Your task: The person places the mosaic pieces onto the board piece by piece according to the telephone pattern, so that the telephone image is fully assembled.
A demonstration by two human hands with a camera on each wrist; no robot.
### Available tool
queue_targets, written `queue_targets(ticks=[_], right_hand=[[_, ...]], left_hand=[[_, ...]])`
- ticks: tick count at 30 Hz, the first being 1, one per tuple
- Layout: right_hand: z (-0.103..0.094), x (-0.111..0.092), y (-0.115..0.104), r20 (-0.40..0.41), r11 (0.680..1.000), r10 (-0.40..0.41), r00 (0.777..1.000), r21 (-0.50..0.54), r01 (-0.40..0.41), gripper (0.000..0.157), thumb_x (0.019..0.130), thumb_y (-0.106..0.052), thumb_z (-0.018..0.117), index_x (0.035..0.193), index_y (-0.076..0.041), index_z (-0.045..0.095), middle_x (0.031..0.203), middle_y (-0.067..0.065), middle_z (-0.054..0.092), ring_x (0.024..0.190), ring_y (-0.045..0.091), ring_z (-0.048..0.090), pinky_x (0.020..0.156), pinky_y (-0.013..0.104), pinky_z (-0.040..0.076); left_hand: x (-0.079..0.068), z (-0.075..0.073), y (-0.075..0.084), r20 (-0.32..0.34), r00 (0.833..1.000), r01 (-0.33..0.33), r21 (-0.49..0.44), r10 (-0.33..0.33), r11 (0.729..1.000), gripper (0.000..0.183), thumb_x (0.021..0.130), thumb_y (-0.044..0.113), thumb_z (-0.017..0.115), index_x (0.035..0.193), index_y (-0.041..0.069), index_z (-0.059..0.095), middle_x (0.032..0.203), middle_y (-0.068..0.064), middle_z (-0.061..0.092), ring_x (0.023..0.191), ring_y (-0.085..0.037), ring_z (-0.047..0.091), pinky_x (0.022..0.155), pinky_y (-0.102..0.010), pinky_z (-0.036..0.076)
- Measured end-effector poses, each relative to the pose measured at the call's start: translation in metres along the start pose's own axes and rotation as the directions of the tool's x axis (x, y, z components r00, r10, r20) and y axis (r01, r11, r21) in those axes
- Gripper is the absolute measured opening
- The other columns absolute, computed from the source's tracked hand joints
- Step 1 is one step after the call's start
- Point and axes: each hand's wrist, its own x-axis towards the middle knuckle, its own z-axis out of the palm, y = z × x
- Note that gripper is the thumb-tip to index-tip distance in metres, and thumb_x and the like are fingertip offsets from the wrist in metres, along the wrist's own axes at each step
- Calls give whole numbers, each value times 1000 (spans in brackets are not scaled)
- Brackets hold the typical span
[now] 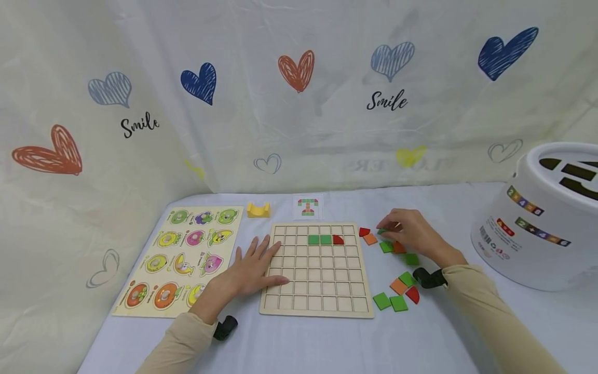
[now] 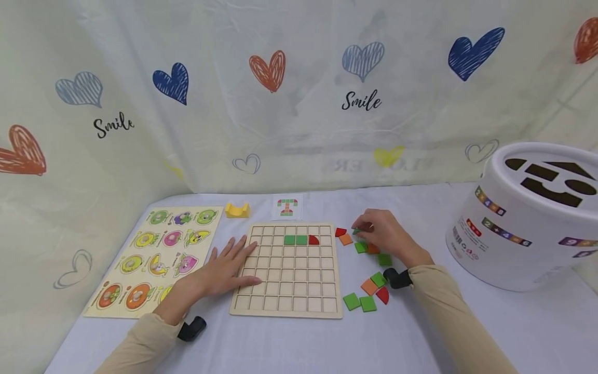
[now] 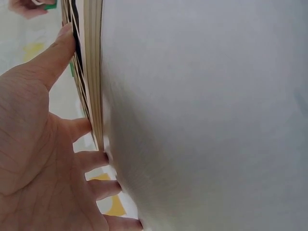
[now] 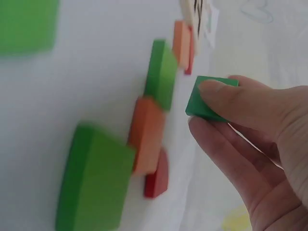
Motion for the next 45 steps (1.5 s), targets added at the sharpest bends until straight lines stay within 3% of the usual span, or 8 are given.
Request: queue_targets(ticks=[5,11,19,24,33,45], right_hand=[[7,7,-22,-44,996,-91,995,9,91,21,83,9,83,101,0,81,87,-1,67,79,18,67,75,35,62],[25,23,-52,-10,982,-170,985,84,170,25,87,12,77,111,4,78,91,3,68,80,17,66,76,32,60],[62,49,-80,23,956,-195,980,225,185,20,89,10,77,108,5,77,98,9,73,88,23,72,78,30,61],[81,62,-92,10,949,-183,983,261,174,19,89,9,77,108,4,78,97,9,72,89,25,71,78,29,61],[105,78,-105,41,958,-185,982,230,171,16,91,7,76,107,3,80,96,11,72,88,21,71,79,26,59],[103,80,-105,73,975,-171,983,154,158,16,92,6,75,107,2,80,95,12,73,88,20,71,78,26,58]], left_hand=[[-1,0,0,3,1000,3,-7,-3,1000,95,98,64,62,167,10,26,173,-22,12,158,-48,6,117,-79,6],[-2,0,1,15,1000,6,-11,-6,1000,95,98,64,62,167,11,25,173,-21,11,159,-47,5,117,-78,5],[-1,0,2,17,1000,9,-13,-9,1000,93,98,63,62,167,12,25,174,-20,11,159,-47,4,118,-77,4],[1,0,2,21,1000,3,-13,-3,1000,93,98,64,61,168,13,25,174,-20,10,159,-47,4,118,-77,4],[1,1,-1,14,1000,14,6,-14,1000,94,98,66,59,167,13,25,174,-19,10,159,-47,4,118,-77,5],[-2,-1,3,6,1000,4,-10,-4,1000,93,98,64,61,167,10,27,173,-22,13,158,-48,7,117,-78,7]])
